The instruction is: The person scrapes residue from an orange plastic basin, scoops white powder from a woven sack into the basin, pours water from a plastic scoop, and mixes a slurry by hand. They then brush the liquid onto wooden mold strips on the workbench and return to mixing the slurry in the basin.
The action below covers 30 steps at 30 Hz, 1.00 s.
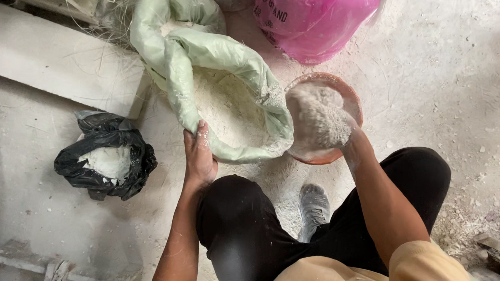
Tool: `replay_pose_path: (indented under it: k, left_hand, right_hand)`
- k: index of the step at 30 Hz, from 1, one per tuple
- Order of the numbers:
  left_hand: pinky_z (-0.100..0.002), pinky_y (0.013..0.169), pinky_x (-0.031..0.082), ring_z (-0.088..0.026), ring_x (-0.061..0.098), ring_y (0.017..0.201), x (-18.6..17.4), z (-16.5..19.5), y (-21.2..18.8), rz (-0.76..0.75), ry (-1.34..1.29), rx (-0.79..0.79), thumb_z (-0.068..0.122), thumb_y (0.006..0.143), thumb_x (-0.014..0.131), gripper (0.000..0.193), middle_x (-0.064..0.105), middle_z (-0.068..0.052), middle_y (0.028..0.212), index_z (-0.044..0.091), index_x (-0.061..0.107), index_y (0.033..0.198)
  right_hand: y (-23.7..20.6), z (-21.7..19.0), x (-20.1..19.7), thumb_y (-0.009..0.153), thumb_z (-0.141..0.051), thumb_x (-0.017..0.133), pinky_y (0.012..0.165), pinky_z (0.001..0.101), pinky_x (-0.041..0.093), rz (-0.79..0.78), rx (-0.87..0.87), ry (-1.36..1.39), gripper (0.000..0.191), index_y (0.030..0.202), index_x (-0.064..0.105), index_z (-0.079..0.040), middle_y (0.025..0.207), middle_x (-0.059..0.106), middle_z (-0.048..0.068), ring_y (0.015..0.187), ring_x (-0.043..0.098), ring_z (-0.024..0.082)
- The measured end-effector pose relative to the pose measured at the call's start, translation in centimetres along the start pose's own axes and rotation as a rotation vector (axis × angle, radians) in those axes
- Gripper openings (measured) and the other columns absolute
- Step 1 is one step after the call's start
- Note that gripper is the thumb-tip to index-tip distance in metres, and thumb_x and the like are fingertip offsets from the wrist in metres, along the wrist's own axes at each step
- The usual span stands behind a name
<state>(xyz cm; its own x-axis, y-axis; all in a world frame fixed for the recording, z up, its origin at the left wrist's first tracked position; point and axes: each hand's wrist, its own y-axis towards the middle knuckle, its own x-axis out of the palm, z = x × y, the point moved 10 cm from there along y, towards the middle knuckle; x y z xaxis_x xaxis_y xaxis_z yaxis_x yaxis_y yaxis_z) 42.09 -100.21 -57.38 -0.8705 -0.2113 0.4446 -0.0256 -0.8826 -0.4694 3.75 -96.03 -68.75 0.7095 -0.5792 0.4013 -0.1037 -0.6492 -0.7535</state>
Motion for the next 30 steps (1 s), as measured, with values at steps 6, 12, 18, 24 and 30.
replay_pose_path:
  k: [6, 12, 18, 24, 30]
  left_hand:
    - [-0.039, 0.112, 0.042, -0.021, 0.05, 0.128, 0.4, 0.6, -0.1, -0.028, 0.014, 0.043, 0.028, 0.106, 0.054, 0.05, 0.051, -0.012, 0.138, 0.002, 0.038, 0.146]
    - [-0.04, 0.104, 0.05, -0.021, 0.054, 0.122, 0.2, 0.0, -0.5, -0.002, -0.006, -0.022, 0.028, 0.103, 0.054, 0.05, 0.052, -0.011, 0.134, 0.005, 0.038, 0.144]
    - [-0.039, 0.096, 0.052, -0.022, 0.055, 0.115, -0.5, -1.3, 0.4, -0.025, -0.033, 0.057, 0.029, 0.107, 0.056, 0.05, 0.051, -0.013, 0.127, 0.001, 0.041, 0.145]
    - [-0.036, 0.098, 0.048, -0.02, 0.053, 0.115, -1.5, -1.4, 0.1, 0.021, -0.021, 0.092, 0.033, 0.108, 0.057, 0.054, 0.052, -0.012, 0.129, 0.001, 0.04, 0.147]
    - [-0.038, 0.105, 0.047, -0.02, 0.054, 0.123, -0.6, -1.1, 0.0, 0.012, -0.01, 0.01, 0.036, 0.102, 0.056, 0.058, 0.053, -0.011, 0.136, 0.004, 0.036, 0.146]
  right_hand:
    - [0.0, -0.8, -2.0, 0.107, -0.037, 0.055, 0.089, 0.0498, 0.059, 0.161, -0.004, -0.635, 0.044, 0.119, 0.07, 0.003, 0.113, 0.074, 0.024, 0.098, 0.071, 0.033]
    - [-7.3, -8.3, 10.2, 0.101, -0.035, 0.06, 0.082, 0.0497, 0.06, 0.42, -0.837, -1.869, 0.043, 0.12, 0.07, 0.002, 0.112, 0.075, 0.024, 0.096, 0.071, 0.034]
    - [-6.9, 2.4, 31.8, 0.093, 0.003, 0.046, 0.084, 0.0366, 0.063, -0.515, -1.166, -1.525, 0.036, 0.119, 0.07, -0.005, 0.11, 0.075, 0.016, 0.098, 0.074, 0.026]
    - [0.4, 12.5, 35.1, 0.094, -0.009, 0.054, 0.101, 0.0444, 0.056, -0.605, -0.816, -1.94, 0.037, 0.129, 0.064, -0.002, 0.131, 0.068, 0.019, 0.116, 0.068, 0.028]
    - [-1.0, 14.0, 24.7, 0.097, -0.011, 0.055, 0.102, 0.0419, 0.056, -0.759, -0.201, -1.466, 0.037, 0.131, 0.061, 0.001, 0.132, 0.067, 0.019, 0.116, 0.068, 0.027]
